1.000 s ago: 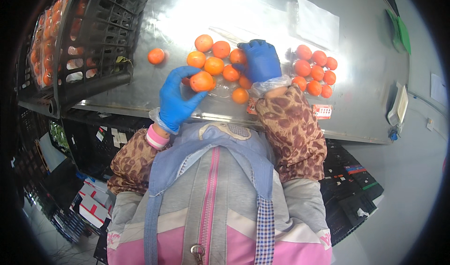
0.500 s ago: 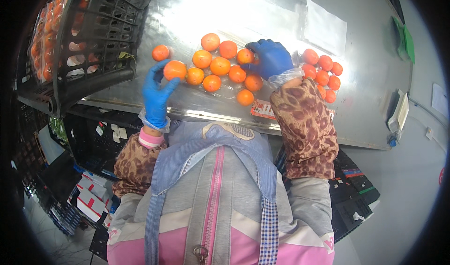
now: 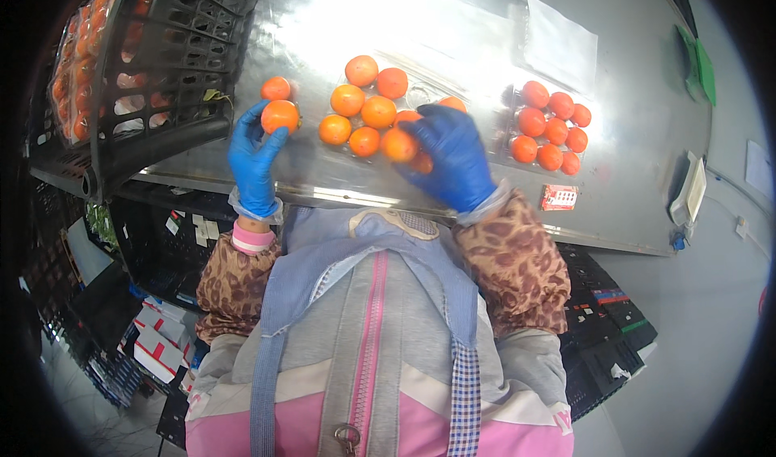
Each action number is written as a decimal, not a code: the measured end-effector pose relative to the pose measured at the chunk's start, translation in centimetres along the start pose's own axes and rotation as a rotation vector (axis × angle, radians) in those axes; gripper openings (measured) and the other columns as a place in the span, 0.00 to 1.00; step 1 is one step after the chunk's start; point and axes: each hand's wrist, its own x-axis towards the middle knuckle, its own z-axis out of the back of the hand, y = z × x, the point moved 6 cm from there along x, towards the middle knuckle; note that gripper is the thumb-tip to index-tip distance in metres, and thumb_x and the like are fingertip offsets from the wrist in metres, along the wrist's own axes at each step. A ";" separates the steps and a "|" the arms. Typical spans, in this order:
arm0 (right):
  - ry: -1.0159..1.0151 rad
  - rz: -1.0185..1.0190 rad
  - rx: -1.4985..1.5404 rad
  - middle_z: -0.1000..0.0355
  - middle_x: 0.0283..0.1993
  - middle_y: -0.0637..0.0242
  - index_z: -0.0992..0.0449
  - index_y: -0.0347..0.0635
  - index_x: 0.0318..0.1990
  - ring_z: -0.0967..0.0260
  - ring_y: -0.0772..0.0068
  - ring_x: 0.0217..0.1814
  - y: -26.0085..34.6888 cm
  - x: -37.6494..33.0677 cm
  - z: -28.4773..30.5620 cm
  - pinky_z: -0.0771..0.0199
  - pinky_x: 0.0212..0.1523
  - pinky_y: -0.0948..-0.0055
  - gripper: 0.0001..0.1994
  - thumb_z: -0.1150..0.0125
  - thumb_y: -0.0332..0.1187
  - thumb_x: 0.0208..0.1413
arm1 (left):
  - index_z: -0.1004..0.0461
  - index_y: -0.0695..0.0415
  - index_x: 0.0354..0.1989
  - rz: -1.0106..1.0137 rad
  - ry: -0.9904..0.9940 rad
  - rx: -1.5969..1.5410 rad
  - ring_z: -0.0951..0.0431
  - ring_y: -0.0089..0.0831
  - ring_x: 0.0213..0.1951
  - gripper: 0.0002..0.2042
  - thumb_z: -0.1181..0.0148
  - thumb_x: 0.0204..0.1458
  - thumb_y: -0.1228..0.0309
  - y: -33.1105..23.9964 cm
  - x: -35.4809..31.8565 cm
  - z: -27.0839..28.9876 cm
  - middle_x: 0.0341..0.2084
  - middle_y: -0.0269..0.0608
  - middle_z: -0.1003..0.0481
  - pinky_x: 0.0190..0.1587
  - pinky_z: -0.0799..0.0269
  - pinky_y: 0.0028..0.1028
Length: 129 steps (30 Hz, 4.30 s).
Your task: The person places oranges into clear plastic trays on a stainless steel table, then covers them with lids to seal the packages. The person stacks the finished packages in a black crate.
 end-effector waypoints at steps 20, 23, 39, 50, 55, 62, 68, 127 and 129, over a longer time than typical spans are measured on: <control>-0.305 -0.093 -0.041 0.32 0.48 0.66 0.26 0.49 0.47 0.35 0.58 0.53 -0.7 -4.0 0.8 0.33 0.51 0.60 0.23 0.30 0.28 0.38 | 0.28 0.54 0.44 -0.611 0.422 0.456 0.28 0.40 0.41 0.21 0.33 0.38 0.72 -4.6 0.1 -13.1 0.39 0.41 0.27 0.46 0.32 0.34; -0.373 -0.148 -0.045 0.30 0.45 0.67 0.25 0.50 0.45 0.33 0.60 0.51 -1.6 -4.9 1.8 0.33 0.50 0.64 0.21 0.33 0.23 0.40 | 0.28 0.54 0.42 -0.659 0.602 0.586 0.28 0.41 0.41 0.19 0.35 0.37 0.72 -3.5 0.9 -17.0 0.38 0.40 0.27 0.45 0.33 0.36; -0.432 -0.229 -0.007 0.28 0.43 0.67 0.24 0.49 0.42 0.32 0.61 0.50 -2.9 -6.3 1.8 0.33 0.49 0.64 0.16 0.38 0.21 0.44 | 0.27 0.49 0.43 -0.709 0.911 1.053 0.28 0.34 0.48 0.18 0.40 0.39 0.73 0.9 3.1 -20.5 0.40 0.35 0.26 0.61 0.45 0.40; -0.383 -0.191 0.021 0.28 0.42 0.67 0.23 0.48 0.41 0.32 0.60 0.48 -2.4 -5.0 1.1 0.33 0.48 0.63 0.14 0.38 0.21 0.45 | 0.28 0.50 0.51 -0.499 0.676 0.479 0.28 0.40 0.48 0.21 0.36 0.44 0.72 -3.6 7.0 -15.1 0.49 0.40 0.30 0.54 0.33 0.32; -0.382 -0.221 0.008 0.28 0.41 0.66 0.23 0.48 0.41 0.32 0.60 0.48 -3.1 -5.0 1.2 0.32 0.49 0.63 0.14 0.39 0.21 0.46 | 0.25 0.47 0.47 -0.263 0.455 0.725 0.25 0.35 0.42 0.16 0.38 0.47 0.64 -3.3 11.0 -8.8 0.42 0.39 0.25 0.46 0.27 0.31; -0.359 -0.199 0.035 0.27 0.42 0.64 0.22 0.46 0.41 0.31 0.62 0.49 -2.8 -4.5 0.8 0.32 0.50 0.66 0.14 0.39 0.19 0.47 | 0.27 0.47 0.51 -0.141 0.688 0.956 0.23 0.37 0.42 0.22 0.37 0.45 0.59 -0.3 9.2 -11.2 0.41 0.41 0.26 0.45 0.27 0.32; -0.352 -0.228 0.023 0.27 0.42 0.64 0.22 0.46 0.41 0.31 0.61 0.49 -3.2 -4.7 0.9 0.32 0.50 0.66 0.14 0.38 0.20 0.46 | 0.27 0.46 0.50 -0.167 0.766 1.257 0.23 0.41 0.42 0.23 0.36 0.42 0.55 -0.9 10.0 -12.6 0.42 0.43 0.24 0.46 0.27 0.35; 0.124 0.036 -0.086 0.35 0.58 0.58 0.25 0.43 0.43 0.42 0.51 0.64 -2.1 2.7 -1.5 0.34 0.55 0.56 0.20 0.32 0.34 0.39 | 0.37 0.63 0.57 0.314 0.390 -0.557 0.30 0.30 0.52 0.25 0.40 0.52 0.67 2.5 2.6 -1.3 0.50 0.43 0.31 0.52 0.32 0.29; 0.063 0.046 -0.049 0.33 0.55 0.60 0.25 0.43 0.43 0.40 0.51 0.62 -1.6 2.7 -1.4 0.32 0.53 0.56 0.19 0.32 0.32 0.39 | 0.36 0.62 0.56 0.271 0.336 -0.457 0.29 0.30 0.50 0.24 0.39 0.51 0.69 2.2 2.7 -1.4 0.48 0.42 0.30 0.51 0.31 0.28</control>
